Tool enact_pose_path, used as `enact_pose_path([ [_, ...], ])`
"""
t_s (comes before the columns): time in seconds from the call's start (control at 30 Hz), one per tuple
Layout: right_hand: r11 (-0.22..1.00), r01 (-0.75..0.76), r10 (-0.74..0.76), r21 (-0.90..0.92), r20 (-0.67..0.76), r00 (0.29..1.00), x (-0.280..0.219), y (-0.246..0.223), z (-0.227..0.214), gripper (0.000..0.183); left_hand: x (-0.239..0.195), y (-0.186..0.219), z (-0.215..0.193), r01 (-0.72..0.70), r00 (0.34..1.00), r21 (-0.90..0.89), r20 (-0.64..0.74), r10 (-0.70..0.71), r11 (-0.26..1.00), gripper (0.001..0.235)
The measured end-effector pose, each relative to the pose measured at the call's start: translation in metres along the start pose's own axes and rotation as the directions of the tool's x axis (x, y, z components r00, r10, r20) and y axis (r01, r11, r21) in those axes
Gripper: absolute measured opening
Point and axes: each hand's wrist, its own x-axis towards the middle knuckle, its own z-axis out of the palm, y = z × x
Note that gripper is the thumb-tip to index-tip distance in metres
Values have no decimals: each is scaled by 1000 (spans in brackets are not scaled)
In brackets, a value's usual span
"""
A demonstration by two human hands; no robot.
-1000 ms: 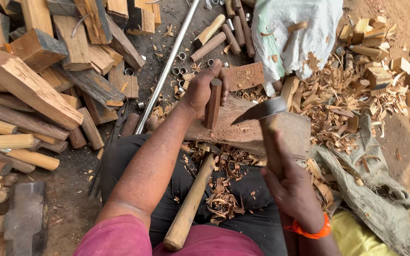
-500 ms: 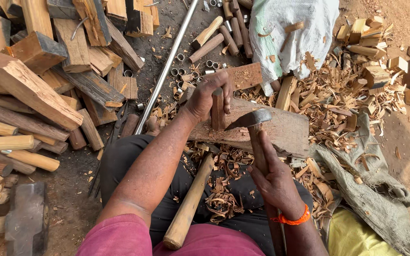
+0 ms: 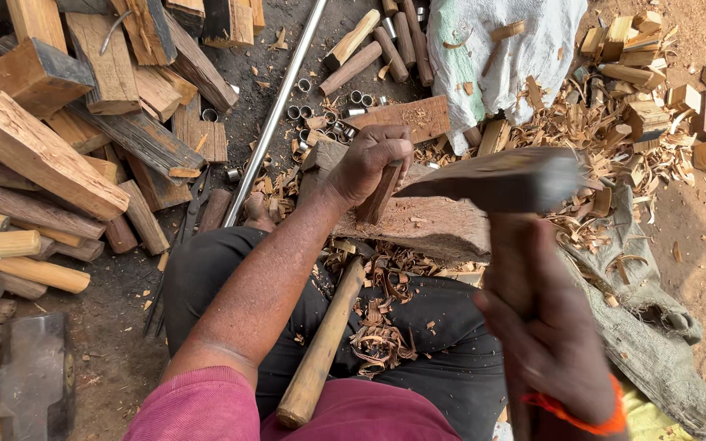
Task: The person sits on the ground and uses a hammer and chisel to carve a small piece of wood held between their legs. They repeatedly strike the chisel to shape the wood, with wood shavings accumulating around the work area.
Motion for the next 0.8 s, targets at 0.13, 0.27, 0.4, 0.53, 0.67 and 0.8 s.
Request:
enact_pose_path([
  [0.13,932,-244,280,-269,104,954,10,47,16,92,0,6,1,-13,1000,-12,-24,13,1000,28],
  [0.27,959,-132,143,-252,24,989,-17,38,1,94,-5,5,-1,72,994,-44,-80,-76,996,25],
  [0.4,991,89,-65,96,-230,971,-30,-4,-18,87,5,5,-3,16,1000,-38,4,-15,999,28],
  [0.53,998,-8,0,-69,-120,993,-5,4,-2,93,0,0,-3,-52,999,73,-4,52,996,32],
  [0.67,936,32,-41,-351,-18,999,10,29,9,99,5,3,0,-61,996,177,-53,72,982,33],
  [0.8,990,-135,119,-46,-254,960,-26,2,-10,96,-2,-3,2,27,999,36,-38,-26,999,31],
])
